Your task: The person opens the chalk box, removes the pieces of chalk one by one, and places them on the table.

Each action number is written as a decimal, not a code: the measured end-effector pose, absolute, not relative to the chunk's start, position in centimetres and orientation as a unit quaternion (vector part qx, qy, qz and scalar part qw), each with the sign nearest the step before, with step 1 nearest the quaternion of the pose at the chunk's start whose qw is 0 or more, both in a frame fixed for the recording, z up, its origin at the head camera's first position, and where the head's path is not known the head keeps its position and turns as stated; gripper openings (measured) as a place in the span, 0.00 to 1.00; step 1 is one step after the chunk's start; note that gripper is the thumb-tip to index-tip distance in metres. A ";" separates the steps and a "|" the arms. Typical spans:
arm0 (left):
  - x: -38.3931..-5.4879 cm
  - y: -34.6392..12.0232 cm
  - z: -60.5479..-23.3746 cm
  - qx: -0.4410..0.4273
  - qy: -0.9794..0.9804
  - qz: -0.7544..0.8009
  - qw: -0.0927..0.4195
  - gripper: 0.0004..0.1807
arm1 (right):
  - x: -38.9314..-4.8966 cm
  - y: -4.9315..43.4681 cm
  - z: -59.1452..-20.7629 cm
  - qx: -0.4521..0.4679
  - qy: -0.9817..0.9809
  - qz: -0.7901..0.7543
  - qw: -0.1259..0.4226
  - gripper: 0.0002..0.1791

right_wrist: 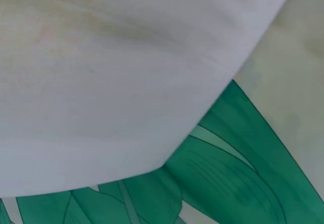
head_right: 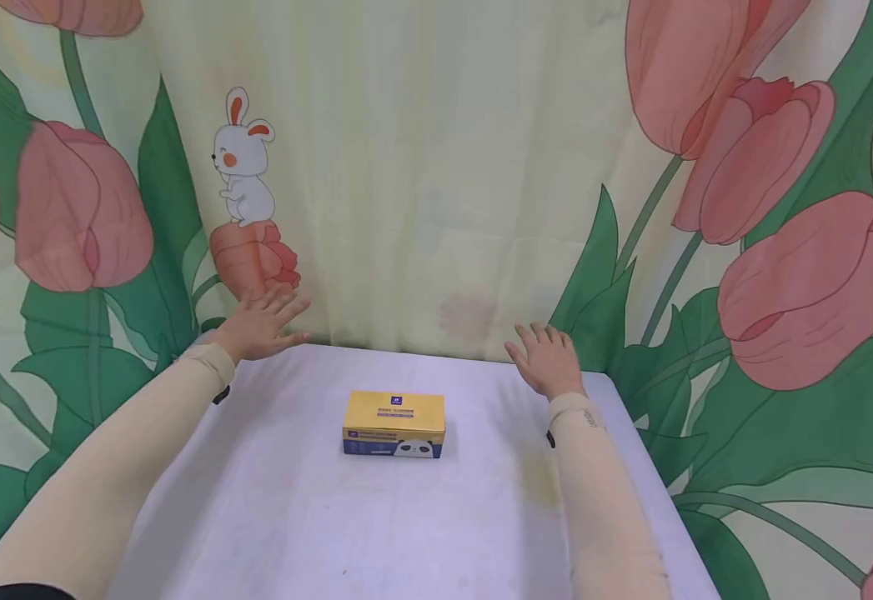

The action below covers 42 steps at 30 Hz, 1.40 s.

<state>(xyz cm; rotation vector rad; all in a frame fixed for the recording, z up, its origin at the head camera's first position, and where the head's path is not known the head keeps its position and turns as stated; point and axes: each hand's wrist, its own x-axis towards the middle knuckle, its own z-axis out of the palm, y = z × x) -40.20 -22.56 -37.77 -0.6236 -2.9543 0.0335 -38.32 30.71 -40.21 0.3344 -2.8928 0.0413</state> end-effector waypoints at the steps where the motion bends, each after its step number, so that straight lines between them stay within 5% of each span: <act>1: -40.2 -22.5 -37.9 -0.212 -0.975 0.013 0.062 0.45 | -38.3 30.7 -40.5 0.127 -0.984 0.010 0.122 0.35; 9: -40.3 -21.4 -39.2 -0.249 -0.967 0.019 0.055 0.46 | -37.9 29.9 -42.8 0.191 -0.964 0.018 0.182 0.28; 15: -38.9 -20.4 -40.4 -0.272 -0.962 -0.012 0.002 0.46 | -38.0 28.7 -43.8 0.217 -0.962 0.074 0.151 0.29; 32: -35.7 -15.3 -43.3 -0.363 -0.924 -0.116 0.025 0.33 | -36.2 26.0 -43.8 0.259 -0.916 0.211 0.222 0.26; 42: -34.0 -14.7 -45.2 -0.372 -0.917 -0.146 0.009 0.30 | -35.0 22.0 -47.0 0.194 -0.903 0.378 0.054 0.43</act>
